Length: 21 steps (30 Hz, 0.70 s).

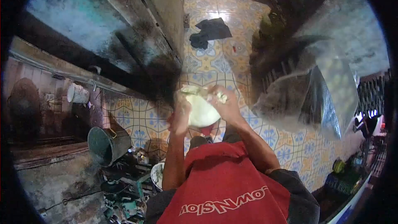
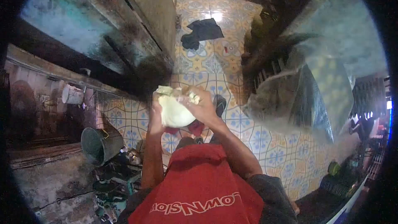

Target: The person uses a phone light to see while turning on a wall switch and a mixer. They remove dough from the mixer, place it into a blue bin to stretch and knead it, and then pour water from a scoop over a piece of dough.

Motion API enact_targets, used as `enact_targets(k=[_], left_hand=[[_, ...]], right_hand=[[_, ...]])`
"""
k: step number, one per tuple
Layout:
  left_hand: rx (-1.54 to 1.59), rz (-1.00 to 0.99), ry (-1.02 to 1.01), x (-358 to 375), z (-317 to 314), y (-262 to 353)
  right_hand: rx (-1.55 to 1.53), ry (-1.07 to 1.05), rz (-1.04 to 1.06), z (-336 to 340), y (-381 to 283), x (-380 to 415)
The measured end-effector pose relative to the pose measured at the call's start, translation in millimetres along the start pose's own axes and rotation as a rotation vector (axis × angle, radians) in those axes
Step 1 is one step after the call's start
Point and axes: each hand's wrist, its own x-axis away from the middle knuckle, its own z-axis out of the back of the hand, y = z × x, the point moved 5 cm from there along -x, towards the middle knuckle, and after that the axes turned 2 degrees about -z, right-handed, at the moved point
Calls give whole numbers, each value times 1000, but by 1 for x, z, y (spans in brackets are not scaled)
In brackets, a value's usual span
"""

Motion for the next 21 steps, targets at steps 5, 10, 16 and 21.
enact_targets(k=[5,10,16,21], left_hand=[[-205,-37,-109,-82,-42,31],[-333,-197,-188,-173,-82,47],[246,-283,-197,-224,-109,63],[-727,-489,23,-253,-84,97]], right_hand=[[305,-257,514,41,-21,-91],[473,-413,233,83,-40,-200],[-118,-951,-180,91,0,-280],[-1045,-626,-568,71,55,-296]])
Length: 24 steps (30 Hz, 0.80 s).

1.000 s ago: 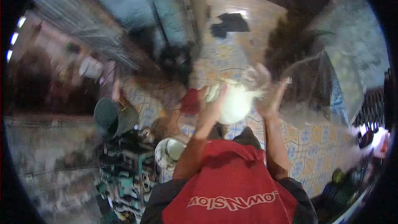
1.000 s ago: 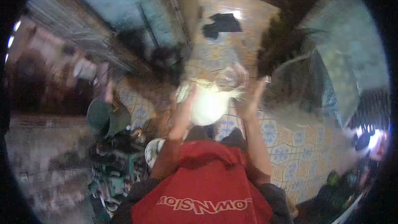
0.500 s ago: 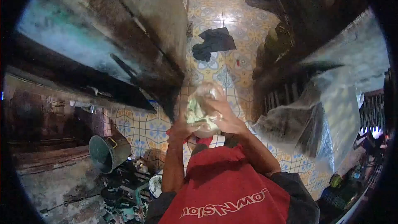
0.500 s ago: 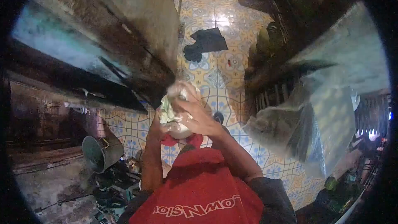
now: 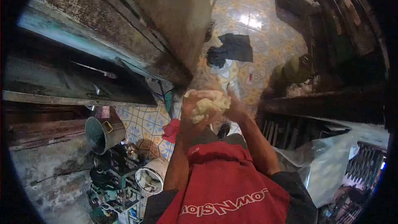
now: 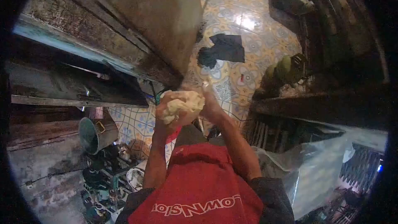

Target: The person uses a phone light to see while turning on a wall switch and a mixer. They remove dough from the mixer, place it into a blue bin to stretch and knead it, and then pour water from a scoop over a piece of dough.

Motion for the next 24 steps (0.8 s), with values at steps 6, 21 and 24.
enact_targets(k=[6,21,24], left_hand=[[237,135,37,-24,29,-19],[277,432,720,35,103,-86],[-340,75,756,53,107,-56]], right_hand=[[808,359,190,-5,-3,-45],[537,136,20,-53,60,-110],[720,-168,-44,-70,85,-119]])
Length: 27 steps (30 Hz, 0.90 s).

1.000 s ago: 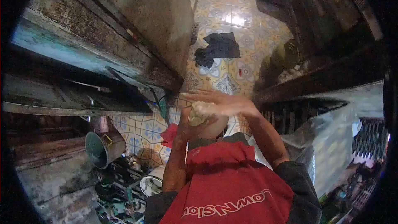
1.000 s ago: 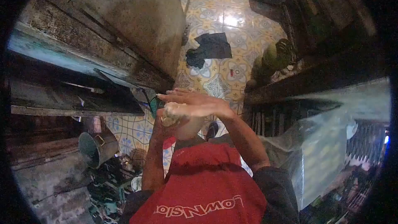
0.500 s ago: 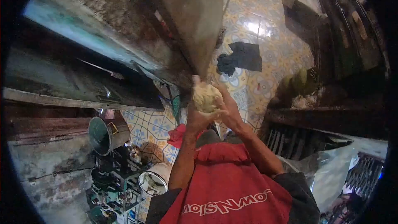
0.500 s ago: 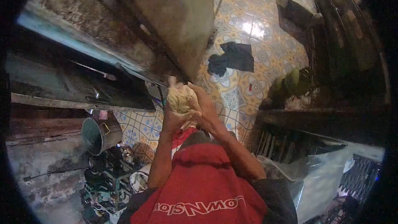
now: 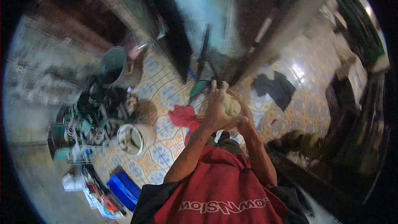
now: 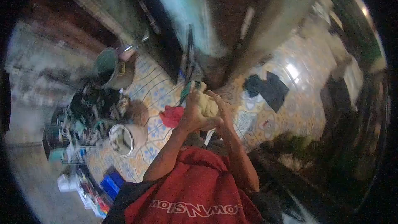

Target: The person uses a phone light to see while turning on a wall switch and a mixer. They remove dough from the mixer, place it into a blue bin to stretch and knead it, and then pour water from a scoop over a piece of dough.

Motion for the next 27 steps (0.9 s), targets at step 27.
enact_targets(k=[27], left_hand=[[154,795,760,157,222,-117]], right_hand=[[81,-222,-647,-216,133,-56]])
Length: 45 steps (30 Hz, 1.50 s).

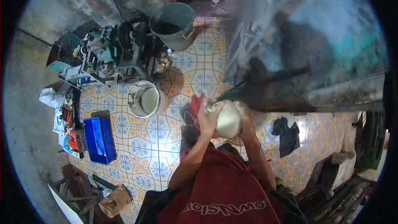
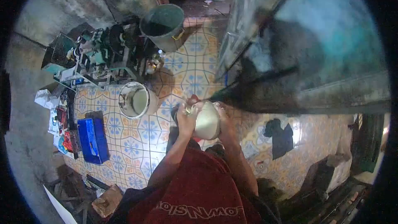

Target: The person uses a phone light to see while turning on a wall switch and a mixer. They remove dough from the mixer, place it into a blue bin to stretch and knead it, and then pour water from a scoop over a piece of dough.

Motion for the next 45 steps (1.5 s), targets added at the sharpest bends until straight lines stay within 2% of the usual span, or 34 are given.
enact_targets(k=[2,3,5,6,7,8,9,10,12,13,16,17,20,21,23,24,26,27,28,30,31,32,33,34,35,36,38,40,42,45], left_hand=[[319,358,-153,-26,22,-26],[214,270,-156,-41,41,-24],[640,355,-181,-76,66,-104],[576,401,-217,-81,86,-85],[511,444,-257,-86,107,-64],[527,508,-263,-105,124,-61],[541,572,-268,-125,142,-57],[770,653,-205,-134,157,-50],[960,659,-178,-155,179,-37],[938,663,-163,-164,187,-28],[879,622,-106,-197,200,4],[850,584,-84,-207,202,3],[935,555,-107,-235,215,-15],[988,571,-116,-246,219,-11],[1112,592,-101,-260,217,-26],[1017,640,-87,-266,216,-46],[825,723,-49,-284,218,-90],[858,780,27,-297,215,-102],[831,723,47,-307,217,-105],[751,871,176,-329,216,-106],[817,832,193,-335,213,-128],[881,794,209,-345,208,-149],[883,820,283,-367,198,-124],[888,740,237,-372,197,-134],[901,760,249,-388,191,-122],[914,779,262,-403,185,-109],[937,812,314,-429,175,-110],[959,852,377,-447,166,-122],[966,886,423,-468,160,-145],[963,925,473,-491,156,-184]], right_hand=[[39,14,94,-21,8,-43],[56,20,151,-37,6,-69],[-82,14,-8,-97,-5,-103],[-140,17,-106,-123,-4,-115],[-2,-102,-62,-147,-3,-133],[-4,-196,-117,-166,2,-150],[230,-318,-48,-186,-2,-167],[460,-431,18,-203,-4,-179],[509,-472,-31,-223,-38,-188],[541,-492,-58,-231,-52,-194],[818,-123,17,-234,-77,-232],[1113,70,618,-233,-86,-245],[1030,300,572,-224,-104,-278],[737,164,433,-228,-100,-293],[551,-128,181,-238,-71,-320],[834,-187,141,-261,-73,-320],[1024,-301,-2,-278,-61,-343],[926,-350,-109,-270,-41,-369],[823,-395,-219,-262,-29,-395],[892,-475,-278,-256,-41,-443],[932,-520,-300,-252,-52,-475],[1085,-378,-116,-239,-64,-519],[1226,-229,66,-225,-68,-561],[1265,-97,136,-210,-72,-604],[1295,40,199,-198,-79,-644],[1234,150,149,-187,-89,-694],[1356,-64,179,-187,-84,-785],[1396,-162,224,-201,-73,-863],[1573,-293,365,-186,-15,-952],[2001,-566,-122,-155,76,-1053]])
